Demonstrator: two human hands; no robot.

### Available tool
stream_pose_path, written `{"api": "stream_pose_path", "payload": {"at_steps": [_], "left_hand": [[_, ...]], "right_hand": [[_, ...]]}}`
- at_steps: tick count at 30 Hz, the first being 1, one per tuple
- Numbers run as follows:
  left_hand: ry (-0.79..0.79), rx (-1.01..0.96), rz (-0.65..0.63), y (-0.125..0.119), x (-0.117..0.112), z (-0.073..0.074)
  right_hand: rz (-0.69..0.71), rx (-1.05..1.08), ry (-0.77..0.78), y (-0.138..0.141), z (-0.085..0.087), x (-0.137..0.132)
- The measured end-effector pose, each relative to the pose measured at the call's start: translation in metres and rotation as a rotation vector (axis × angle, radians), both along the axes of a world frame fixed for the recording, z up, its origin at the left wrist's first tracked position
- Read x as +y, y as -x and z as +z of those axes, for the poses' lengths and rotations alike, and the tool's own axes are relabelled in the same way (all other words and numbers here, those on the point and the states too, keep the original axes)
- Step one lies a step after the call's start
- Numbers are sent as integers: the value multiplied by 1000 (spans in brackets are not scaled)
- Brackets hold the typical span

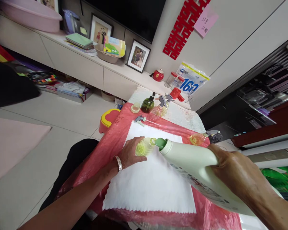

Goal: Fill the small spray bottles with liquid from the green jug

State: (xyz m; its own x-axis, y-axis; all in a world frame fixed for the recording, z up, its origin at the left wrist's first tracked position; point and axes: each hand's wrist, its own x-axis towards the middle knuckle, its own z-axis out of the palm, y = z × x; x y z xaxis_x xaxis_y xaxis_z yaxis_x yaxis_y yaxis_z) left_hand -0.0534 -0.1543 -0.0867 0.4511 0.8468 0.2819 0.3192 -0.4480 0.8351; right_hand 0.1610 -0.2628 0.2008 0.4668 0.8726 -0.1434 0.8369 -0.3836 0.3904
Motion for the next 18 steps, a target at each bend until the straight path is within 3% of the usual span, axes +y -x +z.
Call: {"api": "stream_pose_path", "payload": {"at_steps": [3, 18], "left_hand": [[1, 0, 0, 0, 0, -1], [6, -8, -1, 0, 0, 0]], "right_hand": [[-98, 8, 105, 2, 1, 2], [-71, -8, 107, 2, 1, 3]]}}
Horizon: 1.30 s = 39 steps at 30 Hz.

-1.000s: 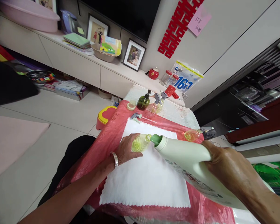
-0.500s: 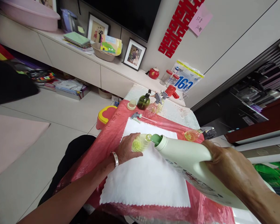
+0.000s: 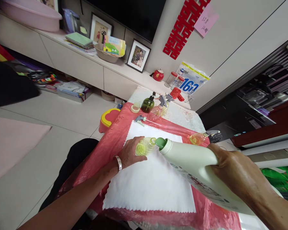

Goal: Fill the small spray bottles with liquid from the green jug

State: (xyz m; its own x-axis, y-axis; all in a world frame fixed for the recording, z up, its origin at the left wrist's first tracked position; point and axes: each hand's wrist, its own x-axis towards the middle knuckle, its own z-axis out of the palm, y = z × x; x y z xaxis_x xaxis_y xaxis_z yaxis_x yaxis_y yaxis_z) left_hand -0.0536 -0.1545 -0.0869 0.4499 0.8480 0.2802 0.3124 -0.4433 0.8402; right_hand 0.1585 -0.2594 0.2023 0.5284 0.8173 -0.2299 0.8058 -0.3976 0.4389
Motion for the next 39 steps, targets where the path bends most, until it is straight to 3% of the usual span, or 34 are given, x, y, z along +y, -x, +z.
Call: {"api": "stream_pose_path", "payload": {"at_steps": [39], "left_hand": [[29, 12, -8, 1, -1, 6]], "right_hand": [[-18, 43, -18, -2, 0, -2]]}}
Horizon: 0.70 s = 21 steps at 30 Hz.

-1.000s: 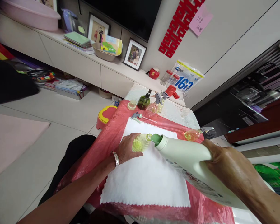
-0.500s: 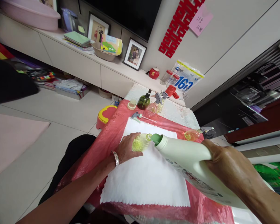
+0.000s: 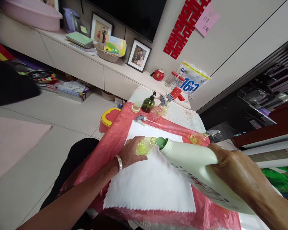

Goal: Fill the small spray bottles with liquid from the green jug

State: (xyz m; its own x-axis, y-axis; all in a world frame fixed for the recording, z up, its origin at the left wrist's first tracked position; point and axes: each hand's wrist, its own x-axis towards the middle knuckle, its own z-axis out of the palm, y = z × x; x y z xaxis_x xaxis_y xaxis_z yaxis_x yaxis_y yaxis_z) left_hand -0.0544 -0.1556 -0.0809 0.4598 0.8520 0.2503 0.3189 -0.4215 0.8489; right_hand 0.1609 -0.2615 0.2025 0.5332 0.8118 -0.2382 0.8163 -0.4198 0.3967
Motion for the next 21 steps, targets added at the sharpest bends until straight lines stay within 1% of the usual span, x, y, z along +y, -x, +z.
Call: {"api": "stream_pose_path", "payload": {"at_steps": [6, 10, 15, 21], "left_hand": [[8, 7, 3, 0, 0, 1], [1, 6, 8, 0, 1, 0], [-16, -8, 8, -1, 1, -3], [-7, -17, 3, -1, 0, -4]], "right_hand": [[20, -17, 6, -1, 1, 2], [-17, 5, 11, 2, 1, 3], [-26, 11, 3, 2, 1, 2], [14, -2, -4, -1, 1, 0]]}}
